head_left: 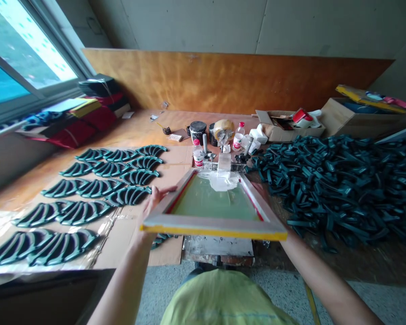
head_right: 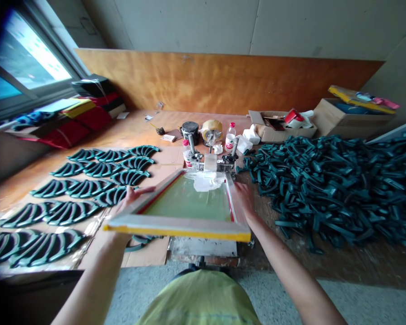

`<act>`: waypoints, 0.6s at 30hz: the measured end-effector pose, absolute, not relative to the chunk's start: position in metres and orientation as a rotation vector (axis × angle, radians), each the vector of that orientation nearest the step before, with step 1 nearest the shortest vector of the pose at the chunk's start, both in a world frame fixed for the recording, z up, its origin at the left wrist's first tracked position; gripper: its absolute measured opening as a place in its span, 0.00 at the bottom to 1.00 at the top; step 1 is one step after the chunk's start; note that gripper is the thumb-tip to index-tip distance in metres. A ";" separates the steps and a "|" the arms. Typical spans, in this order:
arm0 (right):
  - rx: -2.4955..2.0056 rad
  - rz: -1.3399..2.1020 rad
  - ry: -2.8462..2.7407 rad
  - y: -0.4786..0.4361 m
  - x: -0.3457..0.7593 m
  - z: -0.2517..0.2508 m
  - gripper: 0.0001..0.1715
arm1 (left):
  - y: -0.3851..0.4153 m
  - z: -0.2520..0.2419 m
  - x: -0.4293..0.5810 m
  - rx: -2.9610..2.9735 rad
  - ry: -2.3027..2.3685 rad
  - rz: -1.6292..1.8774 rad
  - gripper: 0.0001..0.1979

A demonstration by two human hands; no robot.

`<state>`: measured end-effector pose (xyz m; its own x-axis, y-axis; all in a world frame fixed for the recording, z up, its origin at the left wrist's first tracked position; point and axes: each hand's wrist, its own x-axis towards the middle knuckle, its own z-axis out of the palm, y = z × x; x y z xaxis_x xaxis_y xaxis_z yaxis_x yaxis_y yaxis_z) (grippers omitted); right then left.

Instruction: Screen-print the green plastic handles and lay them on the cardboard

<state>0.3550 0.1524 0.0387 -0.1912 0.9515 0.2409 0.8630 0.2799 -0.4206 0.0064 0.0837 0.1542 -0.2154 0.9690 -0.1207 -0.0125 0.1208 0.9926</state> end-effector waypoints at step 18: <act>-1.297 0.226 -2.701 0.176 0.298 0.063 0.09 | 0.046 0.009 -0.004 0.875 1.569 0.842 0.43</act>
<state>0.2978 0.1758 0.0631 -0.6196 0.7828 0.0583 0.7622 0.6177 -0.1935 -0.0039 0.0462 0.0091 -0.1293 0.8776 -0.4616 0.1003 0.4747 0.8744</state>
